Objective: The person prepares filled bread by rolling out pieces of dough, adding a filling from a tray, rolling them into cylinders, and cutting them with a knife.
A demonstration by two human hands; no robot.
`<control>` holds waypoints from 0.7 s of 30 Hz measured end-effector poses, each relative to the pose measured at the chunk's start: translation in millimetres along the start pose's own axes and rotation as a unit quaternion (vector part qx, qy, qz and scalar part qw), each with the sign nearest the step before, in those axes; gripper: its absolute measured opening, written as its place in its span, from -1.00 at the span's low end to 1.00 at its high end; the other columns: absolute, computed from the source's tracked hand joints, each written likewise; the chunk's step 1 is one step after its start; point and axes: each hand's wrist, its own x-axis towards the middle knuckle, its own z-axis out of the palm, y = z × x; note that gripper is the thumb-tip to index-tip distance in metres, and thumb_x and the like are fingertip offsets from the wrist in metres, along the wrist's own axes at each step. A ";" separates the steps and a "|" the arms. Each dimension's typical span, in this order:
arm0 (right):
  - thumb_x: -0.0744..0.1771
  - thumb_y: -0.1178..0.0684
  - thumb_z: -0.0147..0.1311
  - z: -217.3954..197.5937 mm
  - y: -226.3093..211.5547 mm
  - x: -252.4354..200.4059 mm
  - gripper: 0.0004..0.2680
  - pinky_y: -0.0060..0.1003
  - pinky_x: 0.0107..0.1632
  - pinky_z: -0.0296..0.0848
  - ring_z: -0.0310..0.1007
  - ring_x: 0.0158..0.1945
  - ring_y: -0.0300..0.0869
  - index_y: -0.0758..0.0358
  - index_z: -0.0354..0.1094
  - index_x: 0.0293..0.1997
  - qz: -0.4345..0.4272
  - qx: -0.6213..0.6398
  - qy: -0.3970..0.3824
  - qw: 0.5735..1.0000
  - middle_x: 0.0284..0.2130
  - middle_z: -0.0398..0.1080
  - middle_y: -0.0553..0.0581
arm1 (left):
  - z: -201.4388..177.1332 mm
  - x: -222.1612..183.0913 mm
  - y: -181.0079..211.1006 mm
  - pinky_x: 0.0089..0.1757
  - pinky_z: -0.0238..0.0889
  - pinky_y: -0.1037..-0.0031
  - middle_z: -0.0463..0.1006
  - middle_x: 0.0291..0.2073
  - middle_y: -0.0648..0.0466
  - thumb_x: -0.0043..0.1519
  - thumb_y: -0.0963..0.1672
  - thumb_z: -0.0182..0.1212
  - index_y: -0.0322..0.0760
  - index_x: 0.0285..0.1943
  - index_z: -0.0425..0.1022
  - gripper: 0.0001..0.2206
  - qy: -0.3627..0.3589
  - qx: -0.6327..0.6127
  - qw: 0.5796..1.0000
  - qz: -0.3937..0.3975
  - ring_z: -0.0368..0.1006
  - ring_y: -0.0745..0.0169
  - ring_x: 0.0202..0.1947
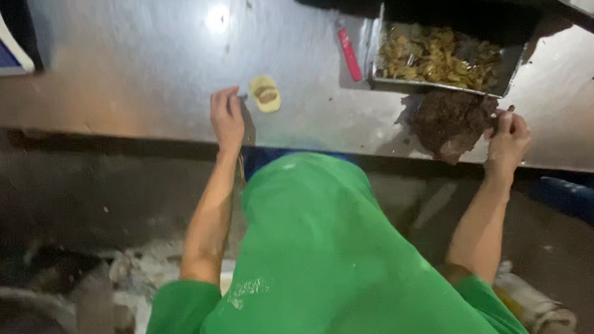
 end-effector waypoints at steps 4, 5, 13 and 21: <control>0.44 0.04 0.16 46.5 -47.3 -12.8 -0.74 -0.30 -0.01 0.59 0.57 -0.17 -0.25 0.34 0.39 0.24 -0.035 0.099 -0.105 0.989 -0.02 0.53 0.16 | 5.4 -3.3 -10.3 0.07 0.34 0.23 0.50 0.03 -0.14 0.38 -0.21 0.07 -0.32 0.16 0.51 -0.78 -0.037 -0.030 0.998 -0.029 0.45 -0.12 0.08; 0.47 0.01 0.16 61.6 -56.5 -20.5 -0.72 -0.25 0.03 0.57 0.57 -0.16 -0.23 0.37 0.40 0.28 -0.111 0.050 -0.141 0.983 0.02 0.54 0.19 | 10.0 -1.8 -11.6 0.08 0.31 0.21 0.46 0.07 -0.16 0.39 -0.21 0.07 -0.32 0.20 0.50 -0.77 -0.058 -0.022 0.998 -0.028 0.42 -0.14 0.11; 0.46 0.01 0.01 253.3 -110.3 -84.8 -0.80 -0.35 -0.23 0.57 0.56 -0.20 -0.28 0.35 0.40 0.08 -0.123 0.029 -0.414 0.901 -0.16 0.52 0.08 | 40.5 -7.7 -18.7 0.10 0.28 0.20 0.42 0.15 -0.12 0.36 -0.18 0.13 -0.27 0.22 0.49 -0.74 -0.092 0.017 0.995 0.013 0.36 -0.18 0.15; 0.48 0.06 0.00 358.8 -165.0 -125.8 -0.82 -0.31 -0.15 0.52 0.51 -0.26 -0.19 0.36 0.43 0.11 -0.141 -0.062 -0.492 0.857 -0.26 0.54 0.20 | 27.3 -3.3 -10.4 0.08 0.32 0.22 0.48 0.09 -0.03 0.38 -0.18 0.13 -0.25 0.20 0.52 -0.77 -0.053 -0.040 0.998 0.005 0.41 -0.13 0.09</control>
